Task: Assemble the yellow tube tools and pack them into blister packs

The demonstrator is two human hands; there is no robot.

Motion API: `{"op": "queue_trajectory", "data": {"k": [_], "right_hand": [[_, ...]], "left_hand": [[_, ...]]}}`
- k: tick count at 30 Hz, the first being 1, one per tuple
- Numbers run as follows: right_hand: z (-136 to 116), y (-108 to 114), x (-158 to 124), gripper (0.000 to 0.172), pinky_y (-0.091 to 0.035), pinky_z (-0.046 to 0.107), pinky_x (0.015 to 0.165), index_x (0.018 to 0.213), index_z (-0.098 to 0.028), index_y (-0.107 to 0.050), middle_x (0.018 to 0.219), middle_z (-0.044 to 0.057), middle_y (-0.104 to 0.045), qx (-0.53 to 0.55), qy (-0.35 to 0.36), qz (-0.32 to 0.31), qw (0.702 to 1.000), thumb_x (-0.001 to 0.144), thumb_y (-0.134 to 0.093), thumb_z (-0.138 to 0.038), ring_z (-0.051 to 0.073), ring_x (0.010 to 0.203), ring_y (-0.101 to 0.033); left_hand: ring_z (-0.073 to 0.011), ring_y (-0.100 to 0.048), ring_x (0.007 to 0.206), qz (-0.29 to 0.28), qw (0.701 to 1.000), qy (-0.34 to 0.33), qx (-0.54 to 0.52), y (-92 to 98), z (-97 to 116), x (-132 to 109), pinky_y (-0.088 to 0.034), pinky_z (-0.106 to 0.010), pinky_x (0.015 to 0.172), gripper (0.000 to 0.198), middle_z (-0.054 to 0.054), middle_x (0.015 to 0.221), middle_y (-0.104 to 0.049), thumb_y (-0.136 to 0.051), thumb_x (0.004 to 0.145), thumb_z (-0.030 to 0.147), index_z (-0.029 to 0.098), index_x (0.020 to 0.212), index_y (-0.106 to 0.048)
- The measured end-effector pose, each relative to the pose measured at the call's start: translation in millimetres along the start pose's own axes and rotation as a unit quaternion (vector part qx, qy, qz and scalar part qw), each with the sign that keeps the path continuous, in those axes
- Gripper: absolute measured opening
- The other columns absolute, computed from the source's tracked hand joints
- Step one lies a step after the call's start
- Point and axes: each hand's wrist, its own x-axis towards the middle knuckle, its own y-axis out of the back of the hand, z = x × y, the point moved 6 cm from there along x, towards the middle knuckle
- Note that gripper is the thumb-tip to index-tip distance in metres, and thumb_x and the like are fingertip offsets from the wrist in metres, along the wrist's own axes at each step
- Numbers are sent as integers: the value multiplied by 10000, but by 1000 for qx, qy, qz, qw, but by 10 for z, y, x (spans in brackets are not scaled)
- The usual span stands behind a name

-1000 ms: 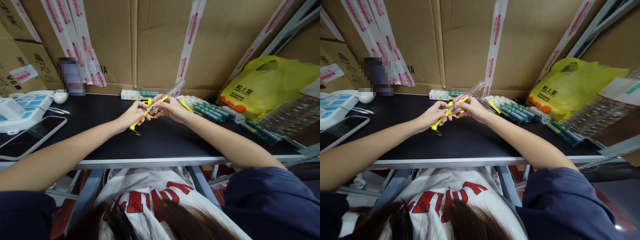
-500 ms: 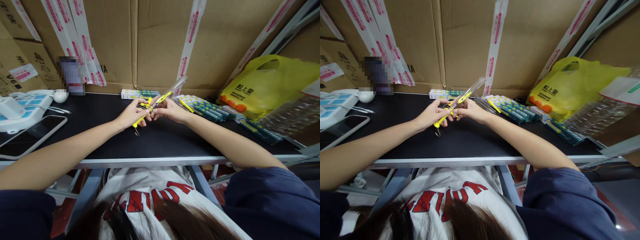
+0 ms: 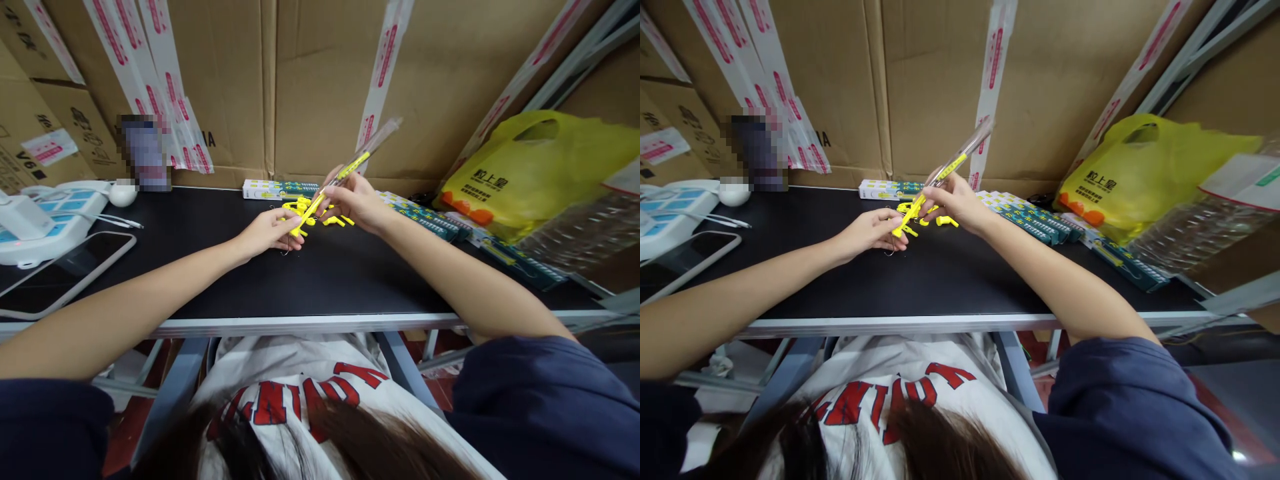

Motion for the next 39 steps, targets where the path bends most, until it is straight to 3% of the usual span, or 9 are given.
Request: {"op": "queue_trajectory", "data": {"k": [4,9,18,25,39], "right_hand": [[-54,183,52,371,-615,318,618,982,-238,-488,855,21,-650,-5,-6,46,999,766,-759,-369,136,656,-637],[-28,273,96,392,-608,317,602,1042,-241,-494,850,16,-651,-6,-5,61,998,769,-750,-358,135,643,-632],[-58,197,55,371,-601,297,584,994,-235,-490,823,5,-637,-4,-5,50,999,760,-755,-349,121,627,-619],[-46,198,49,395,-613,317,605,1031,-237,-496,851,14,-643,-8,-10,48,999,760,-759,-355,130,640,-630],[-22,175,50,371,-600,284,551,936,-235,-474,837,12,-635,-7,-17,44,999,745,-772,-345,116,613,-611]], "left_hand": [[-134,-716,653,-13,1000,8,-5,14,-54,26,-560,-263,680,284,-45,720,-730,-701,850,395,141,924,-597],[-134,-713,697,-23,1000,1,13,20,-73,31,-565,-289,731,279,-50,755,-733,-735,819,354,131,969,-659],[-113,-701,640,-13,1000,0,25,11,-30,7,-569,-246,659,190,-38,719,-725,-728,829,291,123,869,-649],[-119,-698,598,-8,1000,-2,26,24,-29,-2,-566,-240,606,250,-43,706,-729,-783,773,311,122,825,-628],[-104,-691,568,8,995,-28,91,39,-23,19,-556,-192,546,99,-27,682,-706,-667,867,205,122,829,-628]]}}
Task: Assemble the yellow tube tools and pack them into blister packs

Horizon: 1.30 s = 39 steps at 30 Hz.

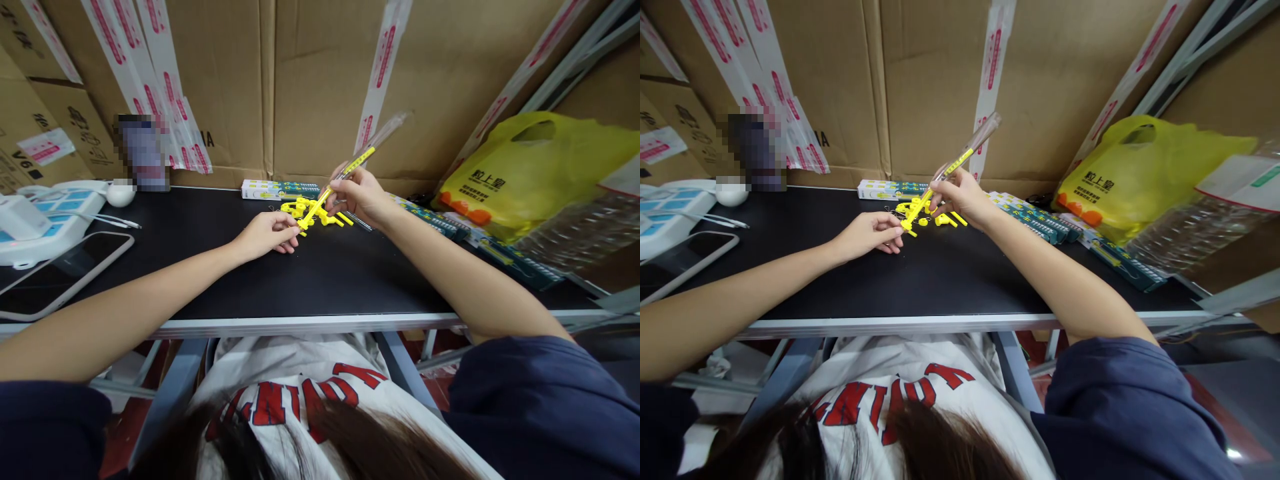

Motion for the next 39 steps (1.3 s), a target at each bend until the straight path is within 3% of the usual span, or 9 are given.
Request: {"op": "queue_trajectory", "data": {"k": [7,14,19,23,26,32,39], "right_hand": [[11,-8,8,366,-609,302,580,932,-234,-473,818,8,-616,-8,9,-13,1000,747,-766,-352,125,629,-619],[6,-24,6,330,-610,288,604,934,-221,-444,853,11,-638,-6,18,-59,998,768,-717,-306,120,669,-640],[-5,-118,-34,312,-602,274,602,942,-216,-453,882,9,-649,13,19,-105,994,787,-693,-342,114,683,-650],[1,-167,-52,323,-599,281,595,938,-222,-447,877,9,-658,4,11,-111,994,811,-682,-403,127,692,-661],[12,-185,-57,329,-595,283,593,939,-224,-458,885,22,-670,-8,8,-117,993,817,-692,-422,136,701,-664],[17,-276,-116,408,-615,303,636,941,-208,-477,904,41,-677,-37,8,-155,987,792,-747,-476,151,737,-686],[13,-348,-154,441,-632,320,687,967,-216,-456,847,3,-652,-43,25,-174,984,814,-717,-536,146,734,-704]], "left_hand": [[-99,-634,486,21,999,-30,13,33,32,-2,-562,-220,507,139,21,576,-611,-742,797,189,122,833,-625],[-90,-663,535,23,1000,-3,4,40,33,-14,-553,-197,539,135,-13,677,-673,-646,888,242,111,855,-649],[-89,-670,567,-3,999,16,-28,11,26,-22,-553,-199,581,218,-21,689,-681,-609,921,304,104,865,-674],[-77,-615,485,-30,998,23,-47,-39,20,-36,-531,-209,536,270,19,599,-600,-610,919,349,104,811,-645],[-81,-604,476,-56,996,27,-66,-84,9,-36,-530,-225,534,246,43,576,-561,-608,921,338,114,820,-617],[-113,-669,629,-85,991,29,-95,-111,-28,-7,-546,-273,679,245,-22,676,-674,-615,915,349,127,818,-575],[-98,-587,567,-91,990,32,-103,-135,-27,-7,-524,-307,705,177,35,583,-558,-599,886,304,129,867,-619]]}}
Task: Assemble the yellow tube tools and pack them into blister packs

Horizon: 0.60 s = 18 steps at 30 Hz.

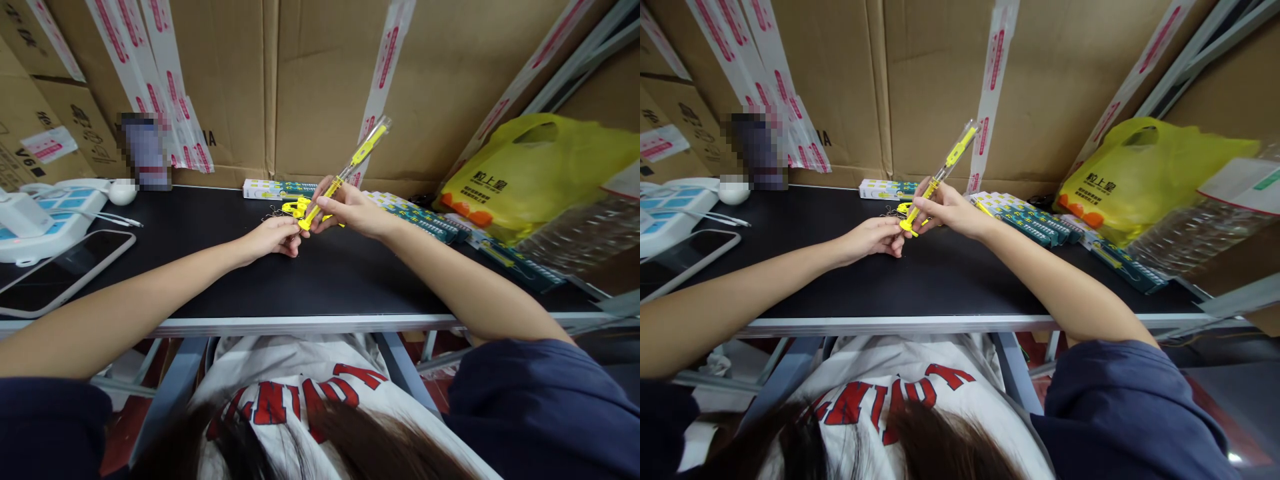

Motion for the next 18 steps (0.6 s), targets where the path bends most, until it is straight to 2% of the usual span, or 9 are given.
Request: {"op": "queue_trajectory", "data": {"k": [4,10,13,18], "right_hand": [[5,37,5,441,-629,322,672,971,-218,-453,851,18,-662,-8,3,13,1000,819,-709,-542,151,723,-697],[2,56,4,440,-620,307,659,957,-215,-461,871,28,-673,-23,2,22,999,818,-704,-554,144,721,-683],[5,53,3,448,-623,303,659,959,-214,-457,877,28,-677,-25,1,24,999,816,-704,-559,143,725,-689],[7,57,5,473,-630,311,666,953,-212,-447,880,34,-675,-28,3,32,999,802,-711,-575,139,700,-686]], "left_hand": [[-113,-626,684,11,999,-23,44,8,18,7,-531,-303,719,177,4,697,-621,-645,844,283,126,925,-649],[-133,-646,790,22,986,-90,136,30,44,18,-529,-267,665,266,-65,902,-695,-659,842,380,122,907,-670],[-122,-646,757,14,982,-105,157,11,42,21,-522,-244,630,284,-63,879,-687,-611,873,406,123,868,-639],[-135,-649,728,11,975,-114,189,-20,40,7,-519,-254,629,277,-23,749,-635,-631,846,404,149,782,-545]]}}
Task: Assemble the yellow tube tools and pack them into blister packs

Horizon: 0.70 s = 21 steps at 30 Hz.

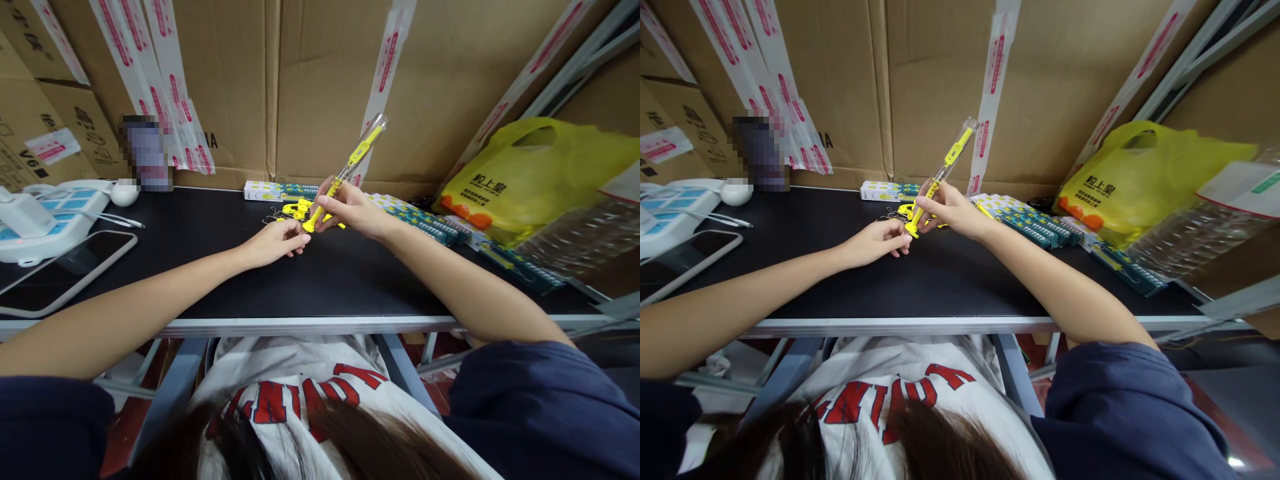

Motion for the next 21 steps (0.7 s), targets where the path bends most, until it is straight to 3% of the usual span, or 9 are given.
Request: {"op": "queue_trajectory", "data": {"k": [6,9,14,21], "right_hand": [[-2,23,11,498,-625,327,634,949,-225,-442,796,24,-653,-14,-2,39,999,777,-720,-601,145,637,-660],[-5,31,11,519,-627,347,642,972,-231,-447,795,26,-656,-18,-2,60,998,765,-718,-623,154,637,-653],[-10,22,3,526,-621,354,652,997,-234,-456,829,34,-662,-20,1,71,997,767,-707,-634,163,672,-653],[-29,-24,-6,465,-604,333,605,933,-233,-453,821,39,-657,-21,-6,56,998,791,-704,-597,158,664,-638]], "left_hand": [[-151,-612,739,59,981,-65,172,53,168,-57,-460,-266,696,245,-44,792,-677,-501,916,312,151,865,-678],[-165,-623,778,66,974,-78,202,51,225,-74,-442,-263,719,282,-52,829,-706,-482,935,321,153,872,-699],[-148,-640,740,51,988,-53,138,20,175,-53,-468,-261,740,263,-44,789,-714,-488,942,287,142,882,-700],[-109,-633,718,42,997,33,-53,-24,9,3,-487,-249,696,232,-27,763,-656,-466,959,219,131,791,-599]]}}
